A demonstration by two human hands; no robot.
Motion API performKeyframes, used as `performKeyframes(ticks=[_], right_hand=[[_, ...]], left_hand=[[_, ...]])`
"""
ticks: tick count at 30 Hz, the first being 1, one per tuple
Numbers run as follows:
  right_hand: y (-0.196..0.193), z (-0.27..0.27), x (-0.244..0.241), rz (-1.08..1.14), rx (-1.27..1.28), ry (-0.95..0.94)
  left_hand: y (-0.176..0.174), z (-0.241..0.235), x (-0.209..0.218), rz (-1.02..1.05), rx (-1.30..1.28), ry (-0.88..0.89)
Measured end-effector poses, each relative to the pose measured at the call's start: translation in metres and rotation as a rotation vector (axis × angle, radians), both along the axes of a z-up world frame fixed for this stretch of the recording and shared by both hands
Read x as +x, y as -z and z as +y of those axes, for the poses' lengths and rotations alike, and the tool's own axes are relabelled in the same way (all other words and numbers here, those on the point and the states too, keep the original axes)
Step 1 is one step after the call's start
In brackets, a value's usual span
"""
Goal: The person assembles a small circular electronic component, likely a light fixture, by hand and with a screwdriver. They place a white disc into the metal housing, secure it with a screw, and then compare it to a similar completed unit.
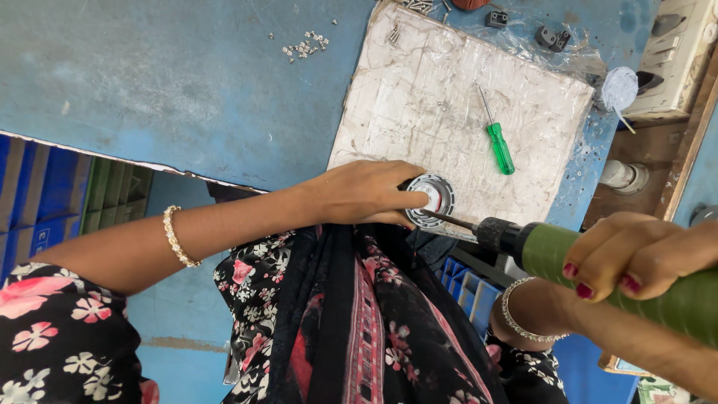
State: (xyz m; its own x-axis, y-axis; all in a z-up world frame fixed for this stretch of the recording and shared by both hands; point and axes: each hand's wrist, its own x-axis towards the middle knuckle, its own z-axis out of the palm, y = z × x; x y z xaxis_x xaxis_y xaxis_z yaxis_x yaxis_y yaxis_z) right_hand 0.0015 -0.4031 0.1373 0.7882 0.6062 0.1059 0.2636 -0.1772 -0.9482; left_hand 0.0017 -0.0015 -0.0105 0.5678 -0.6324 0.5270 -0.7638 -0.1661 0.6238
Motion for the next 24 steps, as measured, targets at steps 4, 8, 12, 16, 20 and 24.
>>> performKeyframes(ticks=[4,8,12,16,20,24], right_hand=[[-0.001,0.019,0.012,-0.073,0.151,-0.150],[-0.010,0.043,0.026,-0.094,0.197,-0.263],[-0.007,0.048,0.030,-0.202,0.335,-0.382],[-0.001,-0.003,0.016,0.049,0.121,-0.127],[0.029,-0.066,0.000,0.189,-0.040,-0.045],[0.045,-0.089,-0.023,0.669,-0.410,0.315]], left_hand=[[0.004,0.002,-0.003,0.011,-0.052,-0.030],[0.002,0.002,-0.003,0.093,0.001,0.023],[-0.002,0.003,-0.002,0.019,-0.027,0.014],[-0.004,0.003,-0.001,-0.005,-0.018,0.018],[-0.008,-0.001,0.001,-0.008,0.073,0.028],[-0.017,-0.002,0.000,0.046,0.101,0.043]])
